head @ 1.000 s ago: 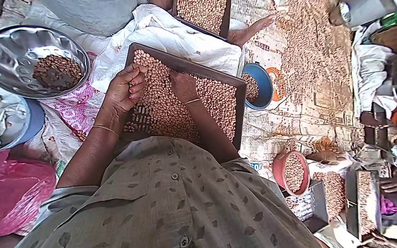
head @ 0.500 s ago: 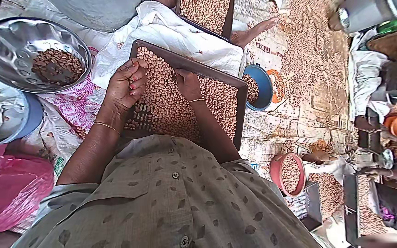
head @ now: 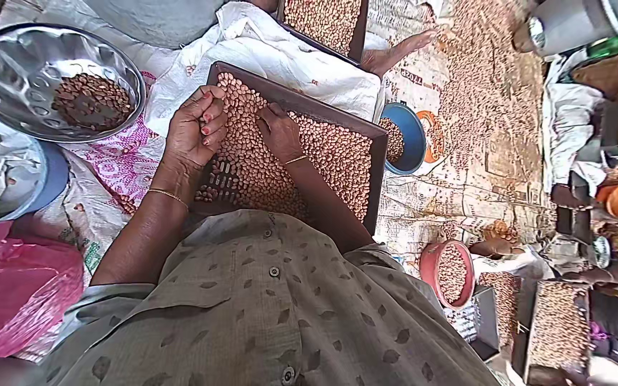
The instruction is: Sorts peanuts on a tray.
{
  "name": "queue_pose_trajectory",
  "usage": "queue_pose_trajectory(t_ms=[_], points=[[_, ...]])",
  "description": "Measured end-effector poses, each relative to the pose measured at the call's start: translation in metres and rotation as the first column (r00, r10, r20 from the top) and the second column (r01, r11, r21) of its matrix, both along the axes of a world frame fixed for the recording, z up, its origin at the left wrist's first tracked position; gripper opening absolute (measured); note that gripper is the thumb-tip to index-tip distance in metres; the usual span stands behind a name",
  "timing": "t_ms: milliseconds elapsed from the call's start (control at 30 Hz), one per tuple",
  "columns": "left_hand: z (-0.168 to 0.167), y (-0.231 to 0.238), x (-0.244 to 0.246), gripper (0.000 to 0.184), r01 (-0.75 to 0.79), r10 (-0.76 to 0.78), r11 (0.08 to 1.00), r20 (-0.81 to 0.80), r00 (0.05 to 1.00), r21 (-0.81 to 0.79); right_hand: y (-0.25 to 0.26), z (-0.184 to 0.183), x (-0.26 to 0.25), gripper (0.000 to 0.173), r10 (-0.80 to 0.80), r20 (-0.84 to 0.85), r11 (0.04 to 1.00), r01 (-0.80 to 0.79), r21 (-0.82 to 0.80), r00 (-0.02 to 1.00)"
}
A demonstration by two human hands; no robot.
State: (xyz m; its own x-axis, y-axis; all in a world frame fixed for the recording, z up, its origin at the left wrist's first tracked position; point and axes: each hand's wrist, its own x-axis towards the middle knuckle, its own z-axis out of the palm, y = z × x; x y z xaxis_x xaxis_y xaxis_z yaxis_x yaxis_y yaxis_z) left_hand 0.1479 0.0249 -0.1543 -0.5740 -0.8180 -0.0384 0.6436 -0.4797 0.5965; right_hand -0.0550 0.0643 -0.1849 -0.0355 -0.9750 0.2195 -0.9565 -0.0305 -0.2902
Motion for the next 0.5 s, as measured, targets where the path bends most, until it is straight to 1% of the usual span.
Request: queue_pose_trajectory(t_ms=[100,167,233,267,300,333,367,400,433,467,500], points=[[0.0,0.0,0.0,0.034,0.001,-0.001,1.0,0.006,1.0,0.005,0.001,-0.007,-0.003,0.021,0.034,0.014,0.997,-0.033,-0.073,0.999],[0.0,0.0,-0.001,0.034,0.004,-0.004,1.0,0.008,1.0,0.003,0.0,-0.008,-0.006,0.02,0.058,0.066,0.993,-0.051,-0.108,0.996],[0.0,0.0,0.0,0.033,0.013,-0.013,1.0,0.005,1.0,-0.007,0.0,-0.003,-0.014,0.02,0.068,0.175,0.982,-0.035,-0.187,0.982],[0.0,0.0,0.001,0.033,0.021,-0.021,1.0,0.0,1.0,-0.01,0.001,0.005,-0.021,0.02,0.061,0.247,0.97,0.001,-0.244,0.967],[0.0,0.0,0.001,0.033,0.025,-0.025,1.0,-0.01,1.0,-0.006,0.003,0.015,-0.031,0.021,0.046,0.33,0.95,0.061,-0.306,0.943],[-0.001,0.0,0.002,0.033,0.029,-0.029,1.0,-0.025,0.999,0.002,0.006,0.026,-0.043,0.022,0.031,0.448,0.918,0.151,-0.365,0.894],[-0.001,0.0,0.002,0.032,0.035,-0.034,0.999,-0.036,0.999,0.008,0.01,0.04,-0.057,0.024,0.027,0.598,0.876,0.269,-0.4,0.801],[-0.001,0.0,0.002,0.033,0.036,-0.036,0.999,-0.046,0.998,0.013,0.015,0.057,-0.071,0.027,0.038,0.758,0.816,0.417,-0.399,0.651],[0.0,0.0,0.002,0.034,0.035,-0.034,0.999,-0.046,0.998,0.017,0.02,0.073,-0.084,0.032,0.067,0.889,0.735,0.581,-0.351,0.453],[0.002,0.0,0.002,0.035,0.027,-0.026,0.999,-0.043,0.999,0.024,0.025,0.089,-0.095,0.038,0.086,0.966,0.68,0.694,-0.234,0.242],[0.003,0.0,0.002,0.035,0.022,-0.021,0.999,-0.036,0.999,0.026,0.031,0.099,-0.104,0.043,0.1,0.991,0.658,0.742,-0.13,0.086]])
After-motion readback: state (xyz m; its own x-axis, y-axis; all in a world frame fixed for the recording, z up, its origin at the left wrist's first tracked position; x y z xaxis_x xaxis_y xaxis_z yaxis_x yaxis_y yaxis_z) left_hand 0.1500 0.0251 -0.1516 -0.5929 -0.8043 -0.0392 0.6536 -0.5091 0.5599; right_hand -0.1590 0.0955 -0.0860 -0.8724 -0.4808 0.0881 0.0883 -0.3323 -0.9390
